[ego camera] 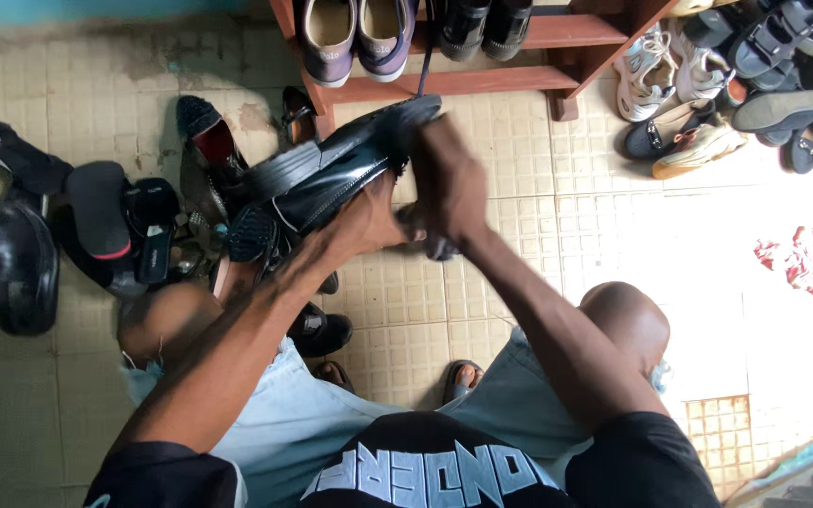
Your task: The person sits on the floor and wipes several pairs of black shoes with a dark cloth. They handle each shoe individually, wiping the exterior surfaces and occasionally the interior, then place them on a nearby wooden shoe rack or the floor.
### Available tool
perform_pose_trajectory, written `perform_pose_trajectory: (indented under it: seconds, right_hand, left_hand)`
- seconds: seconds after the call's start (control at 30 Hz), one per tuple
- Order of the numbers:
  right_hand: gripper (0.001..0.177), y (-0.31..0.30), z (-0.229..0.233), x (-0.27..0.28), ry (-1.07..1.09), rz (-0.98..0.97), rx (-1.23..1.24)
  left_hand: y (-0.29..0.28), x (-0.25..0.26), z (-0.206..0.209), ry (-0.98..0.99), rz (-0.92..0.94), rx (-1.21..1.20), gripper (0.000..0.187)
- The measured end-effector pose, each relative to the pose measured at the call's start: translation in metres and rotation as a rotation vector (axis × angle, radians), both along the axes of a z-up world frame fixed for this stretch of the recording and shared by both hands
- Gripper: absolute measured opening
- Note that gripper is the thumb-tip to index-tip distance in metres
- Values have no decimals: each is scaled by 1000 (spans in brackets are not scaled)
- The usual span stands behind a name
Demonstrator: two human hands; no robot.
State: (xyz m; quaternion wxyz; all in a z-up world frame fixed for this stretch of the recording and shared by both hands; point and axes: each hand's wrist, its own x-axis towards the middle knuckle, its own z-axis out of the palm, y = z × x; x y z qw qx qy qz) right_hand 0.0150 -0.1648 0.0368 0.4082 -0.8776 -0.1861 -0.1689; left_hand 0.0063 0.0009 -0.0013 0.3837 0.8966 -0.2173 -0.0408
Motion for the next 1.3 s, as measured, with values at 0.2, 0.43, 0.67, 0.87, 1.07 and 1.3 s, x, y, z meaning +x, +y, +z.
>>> perform_pose_trajectory:
  seconds: [0.2,0.43,0.67,0.87,1.07,1.3]
  right_hand:
    - [35,-2,5,-6,-84,103,-33]
    - [26,-54,-17,71,131,-225,262]
    - [30,-14,-3,23,-99,83,41]
    - [27,-37,-13,55,-43,-51,74]
    - [28,-56,-29,74,-18,-6,320]
    - [26,-22,-12,24,-85,74,123]
  left_hand:
    - [-6,8,11,307,-14,133,134]
    - [-17,5,-5,1,-13,55,155]
    - [0,6,-10,153,-3,214,130]
    - [-8,5,8,103,4,-142,142]
    - [-7,12,35,393,-27,-787,126]
    - [-4,32,19,735,-64,-1509,82]
